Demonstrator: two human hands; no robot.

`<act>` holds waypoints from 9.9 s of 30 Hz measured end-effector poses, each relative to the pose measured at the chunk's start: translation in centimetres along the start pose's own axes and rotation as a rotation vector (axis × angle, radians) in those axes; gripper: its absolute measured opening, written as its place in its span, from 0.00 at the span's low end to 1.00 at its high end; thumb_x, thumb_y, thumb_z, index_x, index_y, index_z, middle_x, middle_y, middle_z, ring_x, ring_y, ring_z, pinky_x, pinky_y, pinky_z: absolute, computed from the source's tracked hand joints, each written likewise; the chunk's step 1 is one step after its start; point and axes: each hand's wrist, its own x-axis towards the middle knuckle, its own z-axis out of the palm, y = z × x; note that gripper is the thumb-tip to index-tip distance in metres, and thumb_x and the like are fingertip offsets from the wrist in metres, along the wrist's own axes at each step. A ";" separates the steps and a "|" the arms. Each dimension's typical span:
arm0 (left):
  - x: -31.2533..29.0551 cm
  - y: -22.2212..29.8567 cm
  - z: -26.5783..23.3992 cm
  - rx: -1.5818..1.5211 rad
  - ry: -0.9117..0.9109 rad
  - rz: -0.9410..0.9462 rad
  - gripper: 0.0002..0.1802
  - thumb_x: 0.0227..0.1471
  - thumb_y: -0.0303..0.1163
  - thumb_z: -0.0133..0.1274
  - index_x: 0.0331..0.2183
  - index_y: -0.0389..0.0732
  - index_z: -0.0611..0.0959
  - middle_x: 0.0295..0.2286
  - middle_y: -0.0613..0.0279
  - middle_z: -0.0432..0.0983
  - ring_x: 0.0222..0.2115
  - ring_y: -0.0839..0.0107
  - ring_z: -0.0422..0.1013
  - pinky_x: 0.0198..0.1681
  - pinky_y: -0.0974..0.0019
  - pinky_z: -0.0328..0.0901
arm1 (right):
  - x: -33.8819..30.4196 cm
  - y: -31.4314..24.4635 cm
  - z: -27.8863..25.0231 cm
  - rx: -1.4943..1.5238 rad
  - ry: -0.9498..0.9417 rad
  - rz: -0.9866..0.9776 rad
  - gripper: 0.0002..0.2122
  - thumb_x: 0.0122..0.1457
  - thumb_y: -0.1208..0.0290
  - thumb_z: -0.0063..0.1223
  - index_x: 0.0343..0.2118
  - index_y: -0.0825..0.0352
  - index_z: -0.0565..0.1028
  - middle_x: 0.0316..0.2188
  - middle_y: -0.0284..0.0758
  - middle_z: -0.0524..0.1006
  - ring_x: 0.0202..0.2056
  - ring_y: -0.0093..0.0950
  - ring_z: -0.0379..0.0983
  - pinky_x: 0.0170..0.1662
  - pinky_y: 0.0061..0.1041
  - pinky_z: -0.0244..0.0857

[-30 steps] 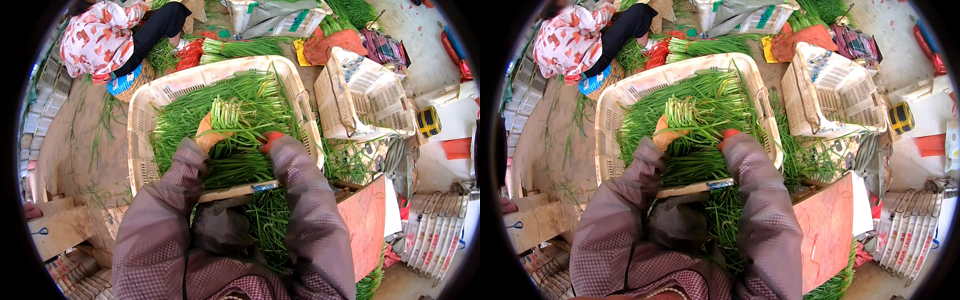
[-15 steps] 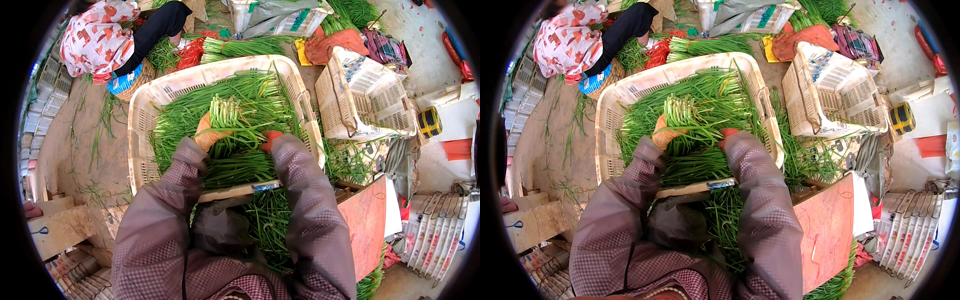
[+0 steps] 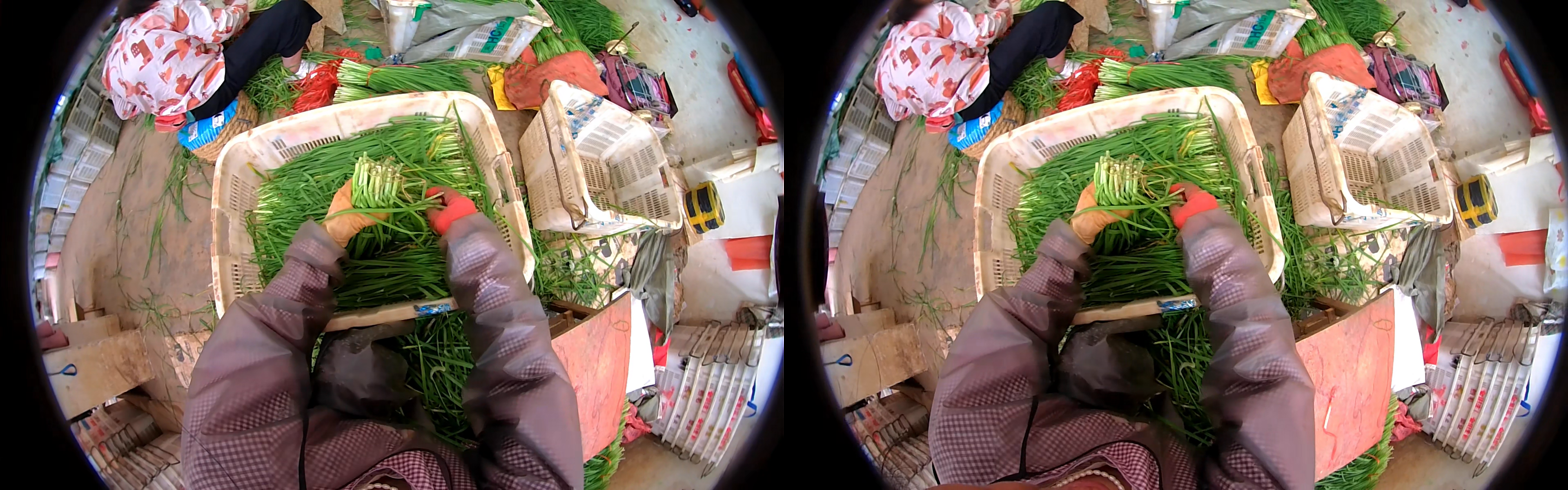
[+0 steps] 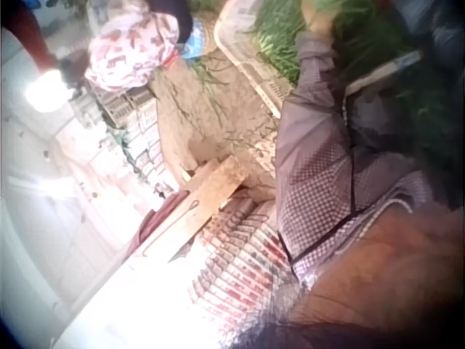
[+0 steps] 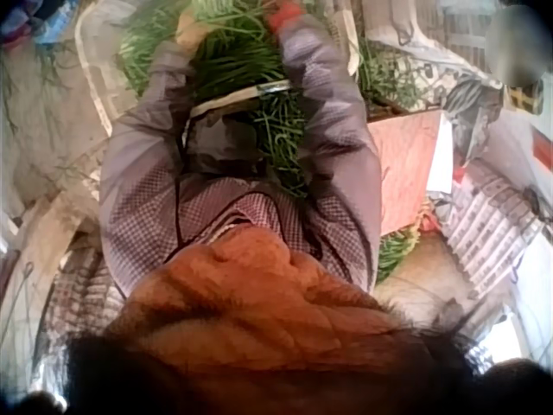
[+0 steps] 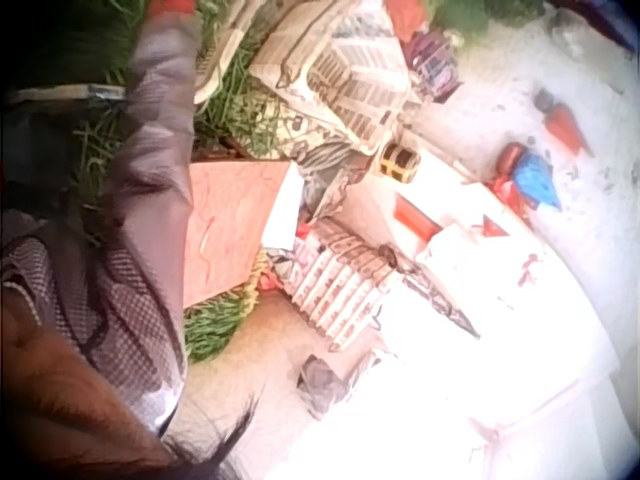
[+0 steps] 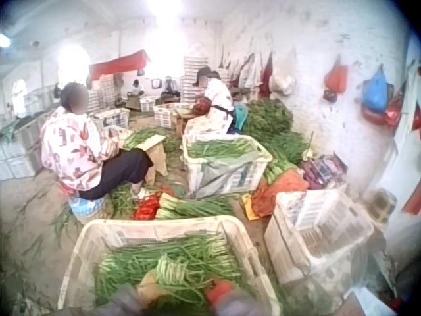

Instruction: The person processes chives by hand, picking up bundles from a basket and stripping away loose or damaged outer leaves to prepare neat bunches.

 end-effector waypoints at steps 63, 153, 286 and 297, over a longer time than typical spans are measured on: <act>-26.0 13.0 15.2 -0.609 -0.231 -0.517 0.22 0.57 0.40 0.48 0.47 0.32 0.74 0.42 0.49 0.75 0.45 0.58 0.71 0.51 0.56 0.65 | -32.6 -5.6 -1.5 0.476 0.460 -0.602 0.10 0.45 0.87 0.58 0.30 0.67 0.75 0.31 0.39 0.77 0.36 0.28 0.74 0.42 0.27 0.69; -20.2 22.1 44.9 0.282 -0.893 0.504 0.68 0.29 0.49 0.72 0.60 0.31 0.48 0.57 0.48 0.54 0.59 0.61 0.51 0.62 0.61 0.46 | -54.8 -7.4 -16.1 0.344 0.539 -0.538 0.20 0.47 0.79 0.59 0.47 0.67 0.74 0.40 0.39 0.78 0.40 0.30 0.76 0.44 0.32 0.71; -24.2 17.8 7.6 -0.690 0.336 0.268 0.05 0.49 0.27 0.49 0.28 0.34 0.73 0.26 0.58 0.69 0.31 0.63 0.68 0.46 0.57 0.66 | -41.0 -11.1 2.6 0.176 0.352 -0.586 0.08 0.52 0.69 0.59 0.33 0.66 0.79 0.25 0.34 0.75 0.26 0.25 0.70 0.31 0.23 0.63; -23.9 16.2 4.4 -0.866 0.234 0.230 0.05 0.48 0.25 0.51 0.25 0.33 0.74 0.25 0.56 0.71 0.32 0.60 0.69 0.52 0.55 0.64 | -48.4 -3.9 -2.4 0.485 -0.224 -0.225 0.20 0.60 0.62 0.49 0.49 0.72 0.71 0.43 0.41 0.76 0.43 0.32 0.75 0.46 0.29 0.68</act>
